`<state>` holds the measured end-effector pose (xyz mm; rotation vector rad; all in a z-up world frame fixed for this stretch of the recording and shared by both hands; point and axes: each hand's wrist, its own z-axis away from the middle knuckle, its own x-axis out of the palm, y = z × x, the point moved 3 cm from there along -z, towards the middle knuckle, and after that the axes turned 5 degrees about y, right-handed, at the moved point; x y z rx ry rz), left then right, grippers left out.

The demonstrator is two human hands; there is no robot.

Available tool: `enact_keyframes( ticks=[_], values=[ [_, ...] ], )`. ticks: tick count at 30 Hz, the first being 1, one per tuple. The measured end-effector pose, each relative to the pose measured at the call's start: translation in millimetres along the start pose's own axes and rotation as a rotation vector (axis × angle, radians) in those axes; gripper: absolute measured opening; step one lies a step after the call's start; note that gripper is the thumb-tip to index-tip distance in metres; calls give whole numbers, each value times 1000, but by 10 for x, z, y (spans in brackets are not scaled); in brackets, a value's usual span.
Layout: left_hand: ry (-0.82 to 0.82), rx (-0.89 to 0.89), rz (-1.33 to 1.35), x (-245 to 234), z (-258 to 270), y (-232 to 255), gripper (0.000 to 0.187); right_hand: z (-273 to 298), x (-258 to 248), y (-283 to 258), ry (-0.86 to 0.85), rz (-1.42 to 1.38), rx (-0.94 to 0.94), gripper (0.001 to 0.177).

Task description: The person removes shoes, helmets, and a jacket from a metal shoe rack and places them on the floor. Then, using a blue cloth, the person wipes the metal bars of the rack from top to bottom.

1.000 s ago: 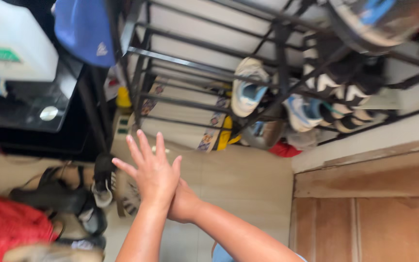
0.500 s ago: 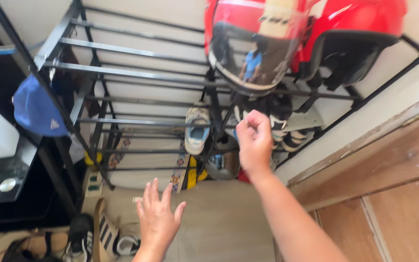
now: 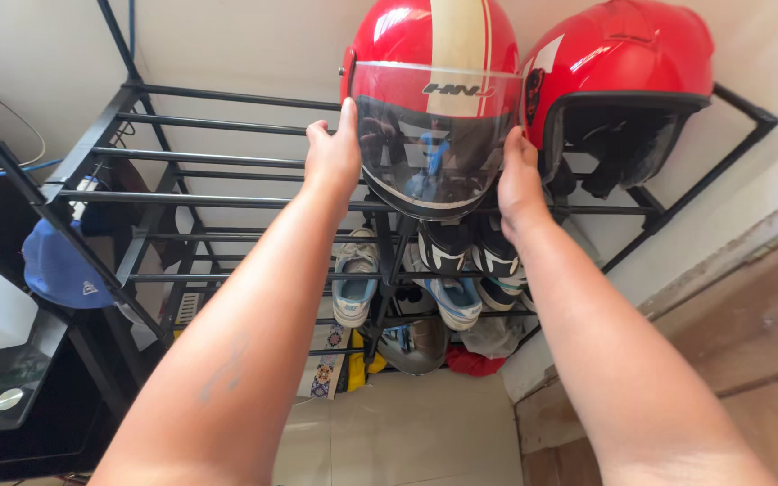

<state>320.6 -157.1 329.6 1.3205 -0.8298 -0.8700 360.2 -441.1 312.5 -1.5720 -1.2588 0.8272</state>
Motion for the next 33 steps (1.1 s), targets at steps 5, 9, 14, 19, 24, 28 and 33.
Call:
enact_keyframes(
  ticks=[5, 9, 14, 19, 24, 28, 33],
  values=[
    [-185, 36, 197, 306, -523, -80, 112, -102, 75, -24, -218, -206, 268, 80],
    [-309, 127, 335, 443, -787, -80, 113, -123, 219, -165, -407, -428, 162, 84],
    [-282, 196, 411, 508, -842, -131, 112, -9, 284, -238, -248, -244, 180, 83],
    [-324, 465, 506, 318, -769, -54, 107, 252, 423, -508, -479, -319, -207, 80],
    [-335, 312, 394, -277, -525, 98, 84, 626, 497, -666, -349, -282, -140, 85],
    [-362, 451, 455, -1391, 51, 225, 69, 1383, 756, -740, -472, -385, -357, 78],
    [-206, 511, 496, -3063, 1393, 37, 59, 2766, 1282, -702, -531, -500, -342, 86]
  ],
)
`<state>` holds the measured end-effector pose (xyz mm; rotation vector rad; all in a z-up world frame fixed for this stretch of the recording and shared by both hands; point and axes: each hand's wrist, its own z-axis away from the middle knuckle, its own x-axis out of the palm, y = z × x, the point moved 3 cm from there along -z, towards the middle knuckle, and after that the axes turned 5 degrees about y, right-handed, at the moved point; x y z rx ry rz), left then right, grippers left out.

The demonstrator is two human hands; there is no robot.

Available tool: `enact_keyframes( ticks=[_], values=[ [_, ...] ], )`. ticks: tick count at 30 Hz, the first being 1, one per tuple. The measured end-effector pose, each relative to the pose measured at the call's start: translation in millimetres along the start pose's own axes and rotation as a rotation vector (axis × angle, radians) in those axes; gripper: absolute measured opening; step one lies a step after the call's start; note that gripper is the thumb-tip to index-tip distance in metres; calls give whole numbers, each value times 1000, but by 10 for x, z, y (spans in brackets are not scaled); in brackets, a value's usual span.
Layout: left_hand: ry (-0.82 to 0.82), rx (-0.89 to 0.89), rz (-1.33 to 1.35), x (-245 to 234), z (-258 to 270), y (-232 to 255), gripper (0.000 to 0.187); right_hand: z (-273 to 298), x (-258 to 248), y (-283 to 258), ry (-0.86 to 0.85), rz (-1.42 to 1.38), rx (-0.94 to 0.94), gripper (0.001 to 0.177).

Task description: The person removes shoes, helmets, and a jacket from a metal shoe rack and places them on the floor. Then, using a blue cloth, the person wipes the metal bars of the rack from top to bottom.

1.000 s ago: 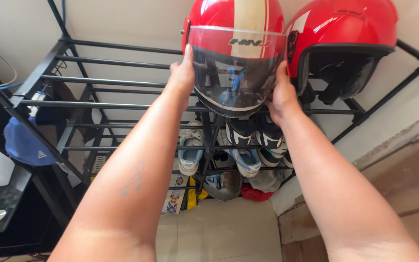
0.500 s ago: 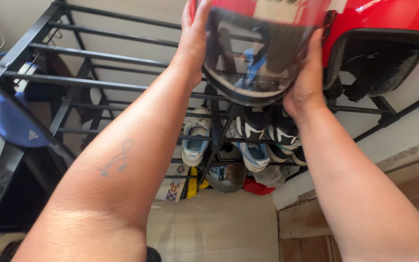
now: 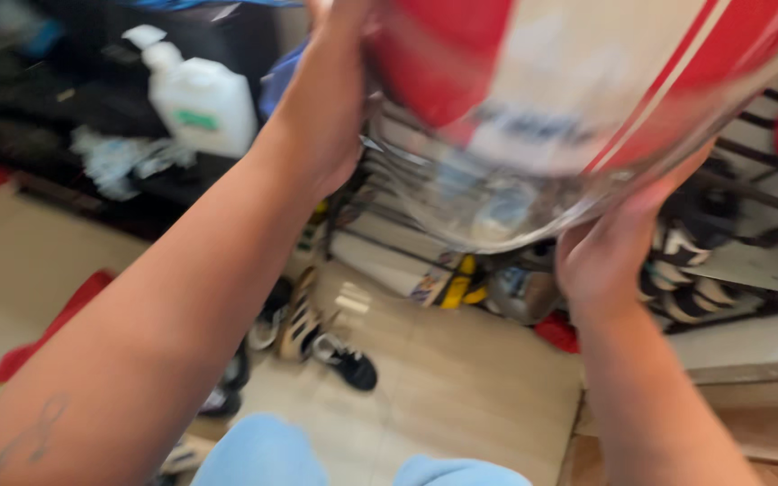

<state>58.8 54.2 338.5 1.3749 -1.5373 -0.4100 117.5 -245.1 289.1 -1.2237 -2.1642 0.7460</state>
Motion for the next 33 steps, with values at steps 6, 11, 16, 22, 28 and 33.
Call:
enact_keyframes(
  ticks=[6, 11, 16, 22, 28, 33],
  values=[
    [89, 179, -70, -1096, 1791, 1359, 74, 1380, 1746, 32, -152, -122, 222, 118],
    [499, 50, -176, -2158, 2986, 1655, 88, 2164, 2920, 258, -368, -145, 434, 115],
    [961, -240, -125, -3465, 4067, 1305, 96, 2729, 3601, 1036, -633, -171, 831, 99],
    [1248, -410, -45, -4684, 4905, 410, 83, 3371, 4193, 2037, -806, 60, 1396, 92],
    [1089, -311, -693, -5365, 5038, -178, 90, 3665, 4631, 2657, -914, 193, 1130, 110],
    [665, -1047, -1421, -5141, 4999, -999, 88, 3969, 4624, 2833, -1441, 679, 854, 102]
  ],
)
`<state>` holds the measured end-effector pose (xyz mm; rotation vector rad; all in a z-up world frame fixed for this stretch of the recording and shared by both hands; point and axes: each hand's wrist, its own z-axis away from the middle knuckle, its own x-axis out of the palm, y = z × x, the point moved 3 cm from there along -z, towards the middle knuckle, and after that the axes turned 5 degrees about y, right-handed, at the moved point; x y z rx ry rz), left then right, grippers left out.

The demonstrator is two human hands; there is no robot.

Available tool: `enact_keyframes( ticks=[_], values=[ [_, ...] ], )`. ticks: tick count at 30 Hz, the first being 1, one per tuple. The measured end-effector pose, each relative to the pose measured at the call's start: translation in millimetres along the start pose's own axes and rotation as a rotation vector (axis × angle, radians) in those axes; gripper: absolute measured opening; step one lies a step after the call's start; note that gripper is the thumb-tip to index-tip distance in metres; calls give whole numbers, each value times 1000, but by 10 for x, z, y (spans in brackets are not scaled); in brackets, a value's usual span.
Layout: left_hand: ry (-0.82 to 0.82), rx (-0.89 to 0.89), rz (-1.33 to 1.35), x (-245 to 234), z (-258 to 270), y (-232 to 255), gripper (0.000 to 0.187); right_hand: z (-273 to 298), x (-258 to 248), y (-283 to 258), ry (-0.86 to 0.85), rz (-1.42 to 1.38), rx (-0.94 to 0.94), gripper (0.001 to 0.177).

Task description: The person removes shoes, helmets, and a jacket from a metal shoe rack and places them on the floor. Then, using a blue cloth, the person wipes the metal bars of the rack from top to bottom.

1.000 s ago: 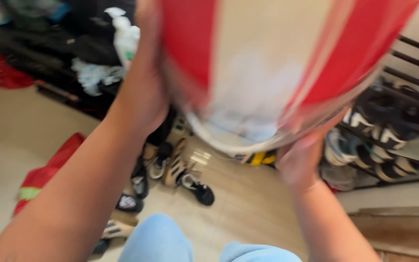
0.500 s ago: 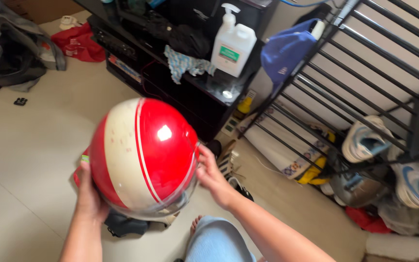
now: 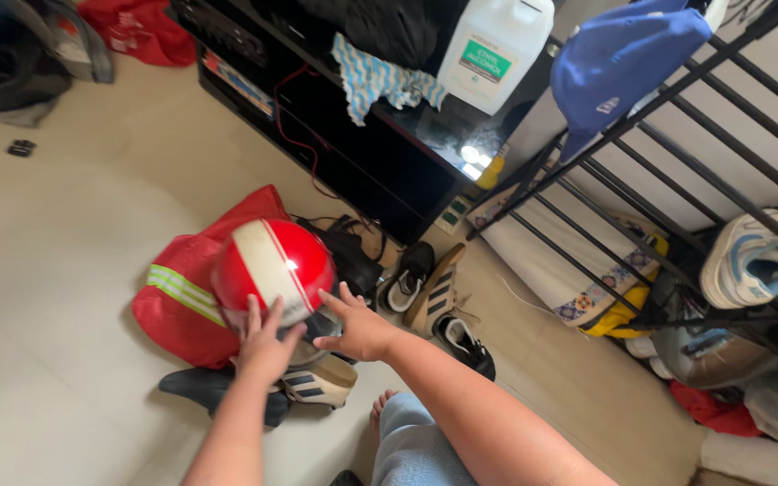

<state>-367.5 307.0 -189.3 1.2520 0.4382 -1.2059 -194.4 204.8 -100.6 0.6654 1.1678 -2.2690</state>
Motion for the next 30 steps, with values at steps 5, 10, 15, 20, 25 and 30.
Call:
enact_keyframes(
  ticks=[5, 10, 15, 20, 25, 30],
  values=[
    [15, -98, -155, 321, 91, 163, 92, 123, -87, 288, 91, 4, -36, 100],
    [11, -107, -233, 335, 147, 265, 92, 339, -153, 300, 177, 28, -135, 100],
    [141, 61, -260, 250, 356, 740, 97, 838, -347, 429, 251, -58, -151, 92],
    [208, 429, -194, 239, 702, 1857, 99, 1698, -943, 1134, 410, -112, -3, 76],
    [134, 795, -126, 427, 1344, 3311, 76, 2722, -1552, 2039, 686, -166, 95, 64],
    [69, 1112, -103, 915, 2226, 4696, 78, 3750, -2003, 2921, 929, -166, 160, 61]
  ],
)
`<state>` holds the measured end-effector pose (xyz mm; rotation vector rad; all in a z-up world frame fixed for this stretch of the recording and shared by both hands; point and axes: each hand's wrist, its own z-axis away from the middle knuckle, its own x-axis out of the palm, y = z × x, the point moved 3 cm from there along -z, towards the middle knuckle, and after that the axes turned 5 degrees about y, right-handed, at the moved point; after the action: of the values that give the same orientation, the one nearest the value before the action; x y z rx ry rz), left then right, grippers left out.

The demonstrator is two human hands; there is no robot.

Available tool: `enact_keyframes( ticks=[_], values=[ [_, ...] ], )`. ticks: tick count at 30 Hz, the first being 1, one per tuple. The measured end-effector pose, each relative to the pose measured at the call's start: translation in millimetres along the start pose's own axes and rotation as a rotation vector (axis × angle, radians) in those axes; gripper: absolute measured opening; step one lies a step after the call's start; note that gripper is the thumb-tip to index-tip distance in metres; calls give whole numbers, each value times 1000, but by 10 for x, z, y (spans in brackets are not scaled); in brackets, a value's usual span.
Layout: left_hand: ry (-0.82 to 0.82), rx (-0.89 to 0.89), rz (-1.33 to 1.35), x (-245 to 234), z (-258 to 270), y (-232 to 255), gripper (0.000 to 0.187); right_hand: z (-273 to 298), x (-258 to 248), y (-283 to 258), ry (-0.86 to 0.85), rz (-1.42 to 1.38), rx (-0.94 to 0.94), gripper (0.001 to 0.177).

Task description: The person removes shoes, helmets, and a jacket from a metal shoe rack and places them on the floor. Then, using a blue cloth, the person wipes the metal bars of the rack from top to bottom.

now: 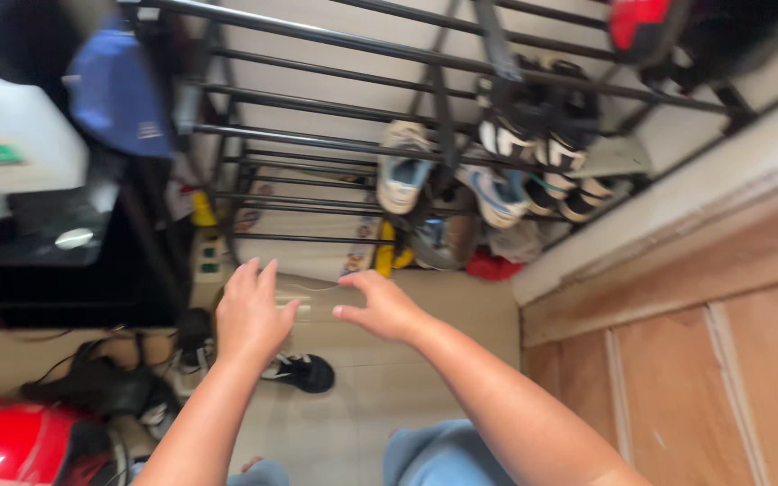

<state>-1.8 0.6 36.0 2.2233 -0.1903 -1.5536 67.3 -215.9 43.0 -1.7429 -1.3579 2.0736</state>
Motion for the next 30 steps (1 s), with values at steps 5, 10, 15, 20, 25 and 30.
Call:
enact_keyframes(
  ticks=[5, 10, 15, 20, 25, 30],
  values=[
    [-169, 179, -56, 569, -577, 1282, 85, 138, -876, 755, 151, 180, 84, 65],
    [-333, 219, -135, 1010, -1061, 1972, 96, 166, -1556, 1406, 168, 412, 311, 82],
    [-400, 205, -235, 1351, -1569, 2206, 100, -96, -2093, 1888, 158, 642, 534, 86],
    [-374, 140, -214, 1678, -1887, 2173, 86, -237, -2240, 2152, 148, 593, 611, 84],
    [-396, 69, -77, 1979, -2056, 2028, 66, -349, -2203, 2508, 164, 676, 547, 65],
    [-299, 100, -7, 2029, -1948, 1883, 30, -335, -2019, 2920, 21, 980, 559, 27]
  ],
)
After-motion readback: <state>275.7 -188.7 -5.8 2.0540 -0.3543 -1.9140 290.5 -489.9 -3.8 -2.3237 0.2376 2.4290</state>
